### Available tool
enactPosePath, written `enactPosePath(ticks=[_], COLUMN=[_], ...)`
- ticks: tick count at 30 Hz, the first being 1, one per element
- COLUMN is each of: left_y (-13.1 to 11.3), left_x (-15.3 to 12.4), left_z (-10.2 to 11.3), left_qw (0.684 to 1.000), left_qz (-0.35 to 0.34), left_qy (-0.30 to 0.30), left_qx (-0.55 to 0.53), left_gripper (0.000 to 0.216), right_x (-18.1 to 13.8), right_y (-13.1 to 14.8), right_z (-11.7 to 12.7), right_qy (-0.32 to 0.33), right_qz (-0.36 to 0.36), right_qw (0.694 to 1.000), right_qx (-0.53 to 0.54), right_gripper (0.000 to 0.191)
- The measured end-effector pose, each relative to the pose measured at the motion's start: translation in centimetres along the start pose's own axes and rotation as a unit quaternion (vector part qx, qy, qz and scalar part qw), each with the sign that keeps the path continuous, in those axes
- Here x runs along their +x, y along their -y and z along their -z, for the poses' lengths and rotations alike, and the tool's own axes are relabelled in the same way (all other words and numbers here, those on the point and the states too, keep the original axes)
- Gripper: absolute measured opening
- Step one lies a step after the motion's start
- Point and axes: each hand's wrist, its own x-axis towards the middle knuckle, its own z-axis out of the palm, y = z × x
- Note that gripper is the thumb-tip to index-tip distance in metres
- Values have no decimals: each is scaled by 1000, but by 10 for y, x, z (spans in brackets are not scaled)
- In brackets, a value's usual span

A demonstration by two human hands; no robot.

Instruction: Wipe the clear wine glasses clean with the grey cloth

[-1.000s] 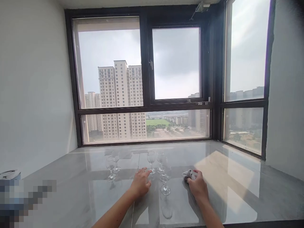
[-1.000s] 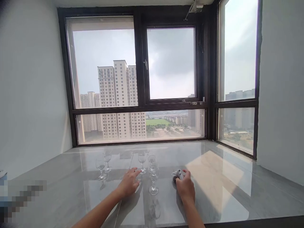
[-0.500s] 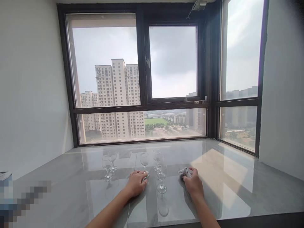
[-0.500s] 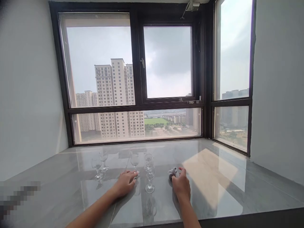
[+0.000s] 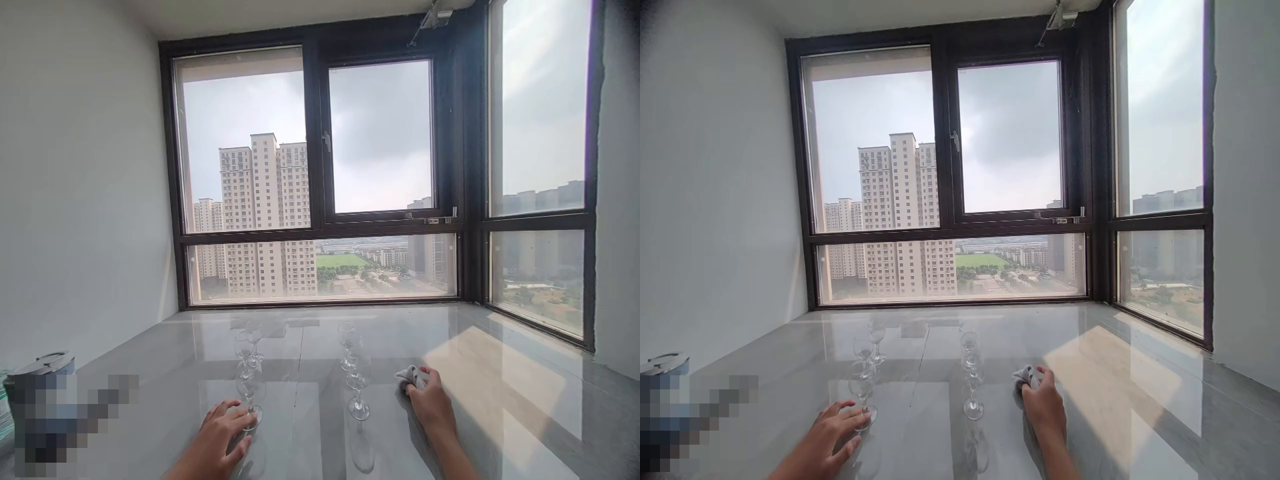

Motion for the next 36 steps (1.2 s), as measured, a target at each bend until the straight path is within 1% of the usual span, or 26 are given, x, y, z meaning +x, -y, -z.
enactPosePath(ticks=[4, 9, 12, 14, 16, 18, 20, 22, 23, 25, 27, 30, 32, 34, 36], left_y=[27, 45, 50, 50, 46, 38, 25, 3, -11, -45, -84, -143, -174, -193, -201], left_x=[-1, 9, 14, 14, 11, 7, 4, 6, 9, 19, 34, 58, 71, 82, 90], left_z=[6, 3, -1, -1, 2, 5, 4, -2, -7, -20, -33, -49, -60, -71, -83], left_qw=[999, 996, 994, 992, 989, 988, 990, 993, 994, 991, 988, 985, 985, 987, 988], left_qz=[30, 63, 78, 87, 84, 64, 29, -24, -56, -117, -154, -167, -147, -118, -96], left_qy=[-34, -56, -63, -81, -108, -129, -130, -111, -97, -69, -31, 47, 80, 99, 108], left_qx=[11, 15, 31, 45, 54, 58, 47, 23, 10, -1, -6, -13, -30, -44, -46], left_gripper=[41, 43, 47, 47, 42, 34, 28, 22, 20, 21, 32, 56, 65, 66, 65], right_x=[3, 2, 1, 0, 0, -1, -2, -3, -3, -3, -4, -4, -4, -3, -3], right_y=[-1, 2, 2, 2, 3, 4, 6, 9, 9, 10, 9, 8, 7, 7, 7], right_z=[-2, -2, -1, -1, 0, 1, 2, 2, 3, 3, 3, 2, 2, 1, 0], right_qy=[-16, -30, -23, -14, -8, -6, -7, -5, -3, -2, -6, -20, -27, -31, -32], right_qz=[1, 11, 9, 9, 7, 5, 3, 2, -1, -6, -9, -2, 3, 5, 7], right_qw=[1000, 999, 1000, 1000, 1000, 1000, 1000, 1000, 1000, 1000, 1000, 1000, 1000, 1000, 999], right_qx=[3, 0, 0, 0, 0, 1, -1, -6, -7, -8, -5, 2, 2, 0, -1], right_gripper=[64, 65, 64, 64, 63, 62, 61, 60, 60, 60, 61, 62, 62, 62, 61])
